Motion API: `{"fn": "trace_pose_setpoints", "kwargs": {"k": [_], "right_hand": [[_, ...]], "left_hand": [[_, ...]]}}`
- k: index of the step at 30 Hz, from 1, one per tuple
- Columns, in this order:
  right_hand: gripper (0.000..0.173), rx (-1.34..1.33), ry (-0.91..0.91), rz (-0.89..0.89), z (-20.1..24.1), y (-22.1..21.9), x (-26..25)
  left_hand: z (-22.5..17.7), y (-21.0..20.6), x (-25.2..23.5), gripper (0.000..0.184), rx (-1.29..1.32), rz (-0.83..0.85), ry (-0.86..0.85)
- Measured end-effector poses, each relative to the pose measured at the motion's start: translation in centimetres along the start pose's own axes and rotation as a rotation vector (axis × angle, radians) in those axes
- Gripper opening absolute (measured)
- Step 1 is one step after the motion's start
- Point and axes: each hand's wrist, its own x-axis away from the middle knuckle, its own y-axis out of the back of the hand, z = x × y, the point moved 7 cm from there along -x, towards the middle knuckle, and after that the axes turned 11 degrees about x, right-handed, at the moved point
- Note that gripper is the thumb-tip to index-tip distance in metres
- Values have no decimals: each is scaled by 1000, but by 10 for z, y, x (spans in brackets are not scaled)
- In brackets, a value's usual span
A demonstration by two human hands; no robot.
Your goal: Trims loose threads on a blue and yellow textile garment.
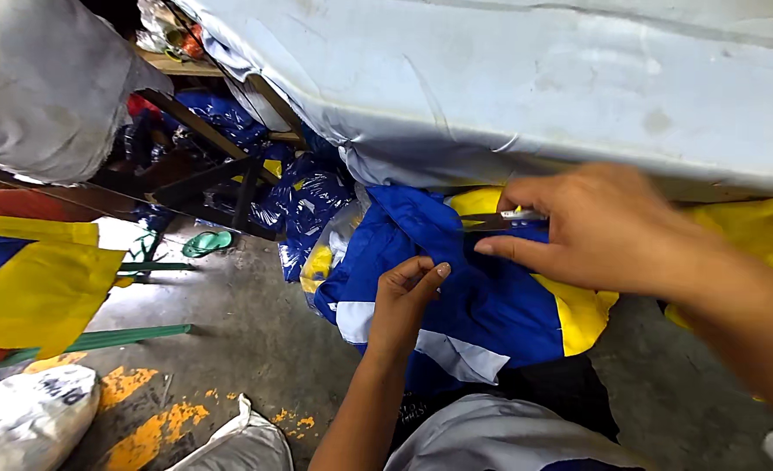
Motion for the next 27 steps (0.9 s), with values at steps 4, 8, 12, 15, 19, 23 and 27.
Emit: {"fn": "trace_pose_setpoints", "kwargs": {"k": [4, 8, 12, 15, 19, 23, 27], "right_hand": [[13, -817, -228, -37, -6, -75, 22], [9, -1169, -287, -126, 5, -100, 25], [9, -1070, -227, -199, 7, -97, 21], [10, -1062, -207, -194, 7, -95, 20], [12, -1097, -199, -186, 6, -98, 21], [12, -1285, -256, -154, 9, -109, 19], [10, -1339, -385, -174, 13, -122, 19]], "left_hand": [[15, -7, 6, 19, 195, -60, 69], [12, -8, 8, 16, 155, -68, 21], [8, -5, 8, 17, 171, -63, -26], [9, -5, 6, 19, 222, -37, 8], [3, -3, 6, 19, 116, 2, -15], [15, -6, 7, 20, 349, -24, 148], [19, -5, 6, 24, 453, -92, 263]]}}
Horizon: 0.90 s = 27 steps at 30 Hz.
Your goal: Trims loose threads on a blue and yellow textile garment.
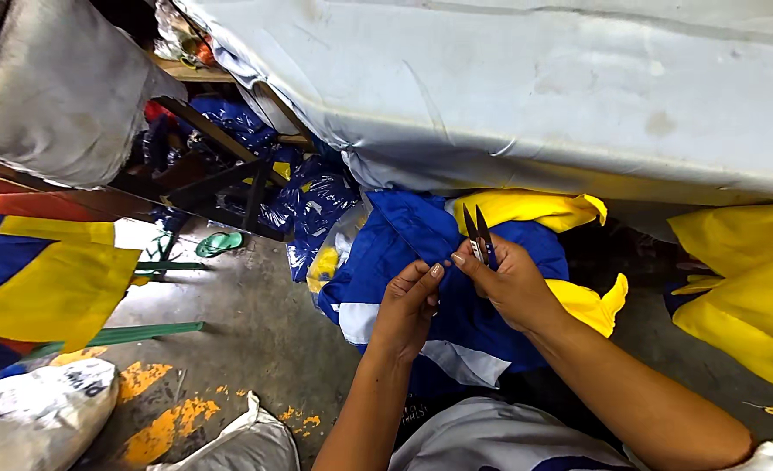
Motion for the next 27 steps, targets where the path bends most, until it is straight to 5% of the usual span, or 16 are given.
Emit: {"fn": "trace_pose_setpoints", "kwargs": {"k": [5, 10, 18, 27], "right_hand": [[19, 185, 55, -101, -3, -4, 0], [40, 643, 204, -150, 14, 24, 8], [25, 940, 575, -277, 46, 37, 30], [22, 1051, 703, -251, 57, 34, 23]], "left_hand": [[1, -1, 3, 23, 244, -104, 84], [-7, 3, 5, 24, 92, -200, -47], [-3, -4, 7, 24, 110, -164, -83], [-6, -6, 8, 26, 71, -141, -91]]}}
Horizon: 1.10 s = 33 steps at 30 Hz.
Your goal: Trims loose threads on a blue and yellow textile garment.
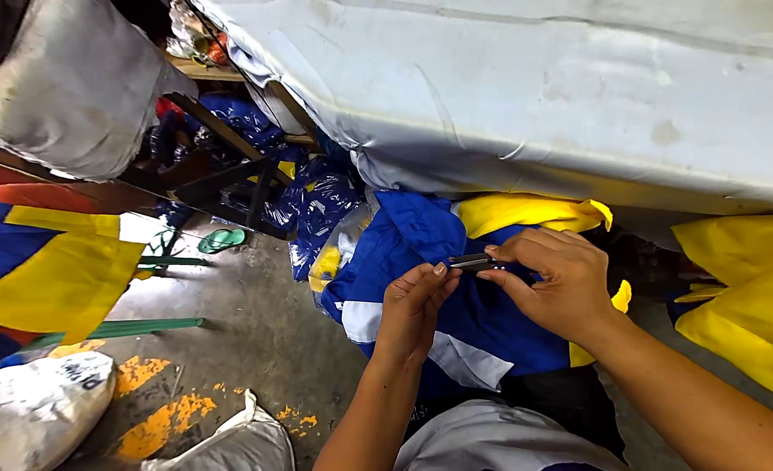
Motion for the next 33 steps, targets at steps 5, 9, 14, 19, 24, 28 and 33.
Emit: {"fn": "trace_pose_setpoints", "kwargs": {"k": [5, 9, 14, 19, 24, 28, 33], "right_hand": [[21, 13, 85, -12, -1, 1, -4], [22, -91, 44, 61, -10, -6, -5], [16, -273, -139, 184, -22, -20, -2], [15, -299, -249, 184, -21, -23, 3], [19, -285, -325, 119, -13, -23, 13], [18, -324, -407, 114, -13, -27, 20], [14, -502, -521, 105, -13, -36, 28]], "left_hand": [[1, 0, 0, 27, -6, 5, 8], [2, 0, -1, 28, -2, 11, 14], [4, 0, -1, 27, 18, -4, -11], [5, 0, -1, 27, 61, -20, -40], [6, -2, 0, 27, 54, -19, -99], [8, -2, 1, 25, 20, -11, -143], [11, -1, 2, 25, 13, -6, -184]]}}
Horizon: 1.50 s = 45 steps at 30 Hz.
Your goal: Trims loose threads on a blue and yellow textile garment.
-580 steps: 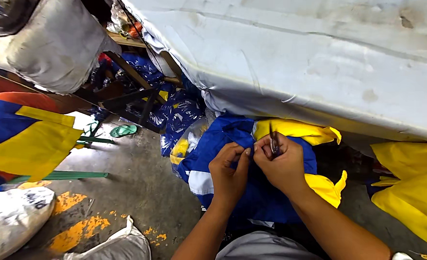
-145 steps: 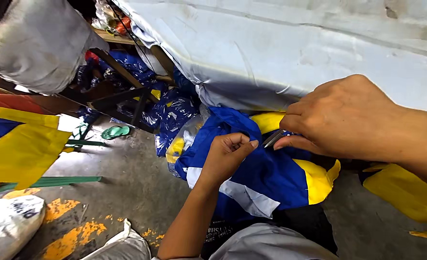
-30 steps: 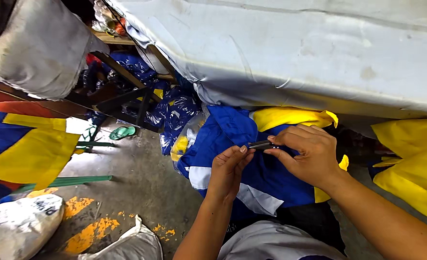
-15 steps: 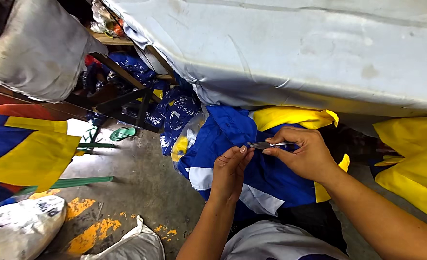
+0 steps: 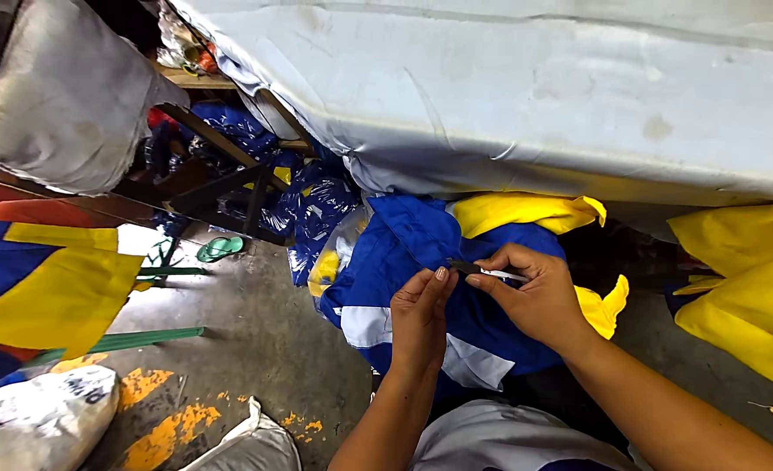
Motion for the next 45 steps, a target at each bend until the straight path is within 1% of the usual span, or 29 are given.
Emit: {"fn": "trace_pose_setpoints", "kwargs": {"k": [2, 7, 12, 17, 22, 26, 28, 32, 42, 45], "right_hand": [[14, -23, -17, 2, -1, -2, 2], [18, 16, -20, -31, -3, -3, 9], [16, -11, -23, -65, -1, -6, 11], [13, -136, -35, -89, 1, -10, 12], [12, -162, -54, -49, 1, -13, 11], [11, -218, -6, -86, 5, -8, 8], [15, -151, 26, -119, 7, -1, 7], [20, 82, 74, -162, 7, 7, 10], [19, 248, 185, -208, 14, 6, 11], [19, 301, 259, -254, 20, 8, 11]], "left_hand": [[0, 0, 0, 25, 2, -5, -12], [-1, 0, 0, 23, -14, -8, -37], [1, -1, 1, 23, -31, 7, -77], [0, -1, 2, 21, -89, 45, -153], [0, 0, 1, 21, -80, 27, -139], [2, -1, 2, 23, -55, 15, -65], [1, -1, 2, 24, -20, -4, -29], [0, 0, 1, 24, 28, -12, 6], [-4, -1, 2, 24, 9, 23, 2], [-6, -2, 3, 24, -23, 38, -21]]}}
